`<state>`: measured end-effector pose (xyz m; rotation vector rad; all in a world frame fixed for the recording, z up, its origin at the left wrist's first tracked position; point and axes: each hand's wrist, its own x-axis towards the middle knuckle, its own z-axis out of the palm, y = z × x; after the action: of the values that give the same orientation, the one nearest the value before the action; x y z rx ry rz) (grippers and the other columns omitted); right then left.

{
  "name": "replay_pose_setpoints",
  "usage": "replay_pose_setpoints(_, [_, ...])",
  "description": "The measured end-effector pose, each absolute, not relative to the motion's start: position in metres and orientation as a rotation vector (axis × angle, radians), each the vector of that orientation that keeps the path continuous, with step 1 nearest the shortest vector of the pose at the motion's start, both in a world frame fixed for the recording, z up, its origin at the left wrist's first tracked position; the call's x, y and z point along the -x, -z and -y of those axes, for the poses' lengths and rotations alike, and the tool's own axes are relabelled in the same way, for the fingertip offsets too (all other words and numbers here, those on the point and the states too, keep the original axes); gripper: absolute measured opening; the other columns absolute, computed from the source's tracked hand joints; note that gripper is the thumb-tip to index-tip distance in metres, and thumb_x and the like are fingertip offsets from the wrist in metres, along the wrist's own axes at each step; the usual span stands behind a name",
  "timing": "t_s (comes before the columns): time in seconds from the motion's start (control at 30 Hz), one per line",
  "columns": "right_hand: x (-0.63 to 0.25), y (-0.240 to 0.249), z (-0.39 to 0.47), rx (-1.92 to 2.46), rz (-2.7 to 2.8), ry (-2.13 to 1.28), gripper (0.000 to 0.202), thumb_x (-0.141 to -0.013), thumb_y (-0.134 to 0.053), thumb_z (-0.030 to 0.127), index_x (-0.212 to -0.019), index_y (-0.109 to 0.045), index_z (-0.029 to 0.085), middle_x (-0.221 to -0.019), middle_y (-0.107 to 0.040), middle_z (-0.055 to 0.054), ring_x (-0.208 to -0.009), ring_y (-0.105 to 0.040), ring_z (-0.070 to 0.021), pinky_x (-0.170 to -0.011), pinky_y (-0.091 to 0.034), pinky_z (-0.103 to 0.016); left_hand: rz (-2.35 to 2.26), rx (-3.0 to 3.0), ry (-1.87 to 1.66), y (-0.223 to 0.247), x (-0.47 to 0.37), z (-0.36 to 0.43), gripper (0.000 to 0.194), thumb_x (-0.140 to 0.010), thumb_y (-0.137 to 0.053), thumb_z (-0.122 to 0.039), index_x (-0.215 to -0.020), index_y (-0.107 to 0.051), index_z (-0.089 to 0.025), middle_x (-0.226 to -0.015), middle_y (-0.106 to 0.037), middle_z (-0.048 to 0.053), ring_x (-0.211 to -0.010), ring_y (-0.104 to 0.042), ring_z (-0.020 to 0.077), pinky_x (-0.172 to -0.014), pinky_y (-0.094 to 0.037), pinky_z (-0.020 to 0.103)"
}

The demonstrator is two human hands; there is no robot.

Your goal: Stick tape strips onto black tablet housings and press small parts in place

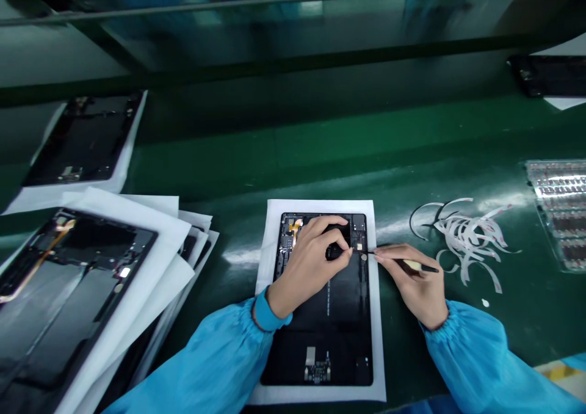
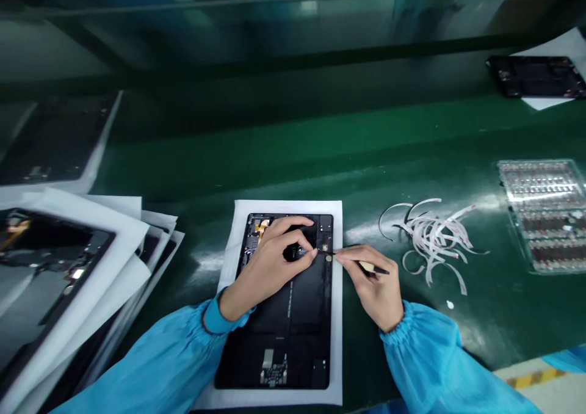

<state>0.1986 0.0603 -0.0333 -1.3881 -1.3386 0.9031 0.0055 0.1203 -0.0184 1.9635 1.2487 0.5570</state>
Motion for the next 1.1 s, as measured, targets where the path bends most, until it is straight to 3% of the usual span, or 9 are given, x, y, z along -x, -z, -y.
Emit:
replay_pose_setpoints(0.23, [-0.203, 0.034, -0.060, 1.463, 1.281, -0.890, 0.004, -0.081, -0.072, 0.024, -0.078, -0.072, 0.021, -0.081, -0.074, -0.003, -0.076, -0.070, -0.0186, -0.071, -0.057, -0.030, -1.253, -1.970, -0.548, 0.019, -0.009, -0.121, 0.012, -0.080, -0.066, -0.010, -0.075, -0.061, -0.020, -0.120, -0.060, 0.004, -0.113, -0.054, 0.0258, -0.098, -0.039, 0.045])
replay_pose_setpoints(0.4, [-0.208, 0.022, -0.068, 1.513, 1.158, -0.866, 0.041, -0.098, -0.042, 0.044, -0.083, -0.069, 0.018, -0.087, -0.072, -0.007, -0.086, -0.069, -0.0208, -0.079, -0.054, -0.035, -1.168, -1.845, -0.756, 0.007, 0.004, -0.124, 0.019, -0.082, -0.064, -0.015, -0.099, -0.061, -0.023, -0.118, -0.060, 0.005, -0.114, -0.055, 0.0231, -0.100, -0.042, 0.041])
replay_pose_setpoints(0.5, [-0.198, 0.007, -0.077, 1.537, 1.351, -0.849, 0.035, -0.100, -0.037, 0.039, -0.095, -0.066, 0.019, -0.088, -0.069, -0.006, -0.081, -0.066, -0.0177, -0.078, -0.052, -0.032, -1.278, -1.691, -0.960, -0.006, 0.026, -0.110, 0.008, -0.088, -0.058, -0.021, -0.096, -0.060, -0.022, -0.111, -0.062, 0.006, -0.110, -0.058, 0.0210, -0.098, -0.044, 0.037])
replay_pose_setpoints(0.63, [-0.164, -0.002, -0.087, 1.595, 1.953, -0.742, 0.025, -0.098, -0.038, 0.022, -0.111, -0.059, 0.019, -0.099, -0.064, -0.007, -0.084, -0.065, -0.0185, -0.076, -0.050, -0.031, -1.376, -1.597, -0.818, -0.010, 0.054, -0.066, 0.006, -0.091, -0.056, -0.025, -0.092, -0.062, -0.024, -0.109, -0.063, 0.005, -0.108, -0.060, 0.0208, -0.096, -0.046, 0.035])
replay_pose_setpoints(0.77, [-0.141, 0.010, -0.096, 1.705, 2.329, -0.594, 0.015, -0.091, -0.051, 0.019, -0.104, -0.059, 0.021, -0.104, -0.057, -0.006, -0.077, -0.064, -0.0176, -0.063, -0.049, -0.028, -1.373, -1.537, -0.644, -0.005, 0.061, -0.027, 0.011, -0.092, -0.053, -0.030, -0.094, -0.064, -0.025, -0.113, -0.063, 0.006, -0.110, -0.060, 0.0227, -0.094, -0.048, 0.034])
replay_pose_setpoints(0.87, [-0.140, 0.011, -0.096, 1.642, 2.253, -0.596, 0.007, -0.090, -0.053, 0.015, -0.093, -0.057, 0.021, -0.098, -0.056, -0.003, -0.080, -0.064, -0.0166, -0.068, -0.051, -0.027, -1.346, -1.447, -0.614, -0.007, 0.055, -0.016, 0.016, -0.093, -0.052, -0.034, -0.093, -0.065, -0.024, -0.108, -0.064, 0.007, -0.104, -0.061, 0.0226, -0.091, -0.049, 0.034])
replay_pose_setpoints(1.0, [-0.147, -0.017, -0.060, 1.359, 2.117, -0.639, 0.017, -0.089, -0.046, 0.009, -0.094, -0.056, 0.022, -0.097, -0.058, -0.005, -0.086, -0.064, -0.0165, -0.073, -0.053, -0.026, -1.193, -1.117, -0.632, -0.017, 0.041, -0.007, 0.033, -0.092, -0.053, -0.049, -0.101, -0.069, -0.022, -0.095, -0.069, 0.007, -0.088, -0.064, 0.0202, -0.081, -0.052, 0.030])
replay_pose_setpoints(1.1, [-0.151, -0.036, -0.012, 1.263, 2.152, -0.576, 0.031, -0.083, -0.039, 0.001, -0.097, -0.057, 0.022, -0.097, -0.059, -0.006, -0.074, -0.064, -0.0141, -0.065, -0.053, -0.024, -1.037, -0.756, -0.754, -0.024, 0.031, 0.005, 0.048, -0.083, -0.060, -0.062, -0.109, -0.070, -0.023, -0.098, -0.070, 0.006, -0.087, -0.065, 0.0199, -0.084, -0.053, 0.031])
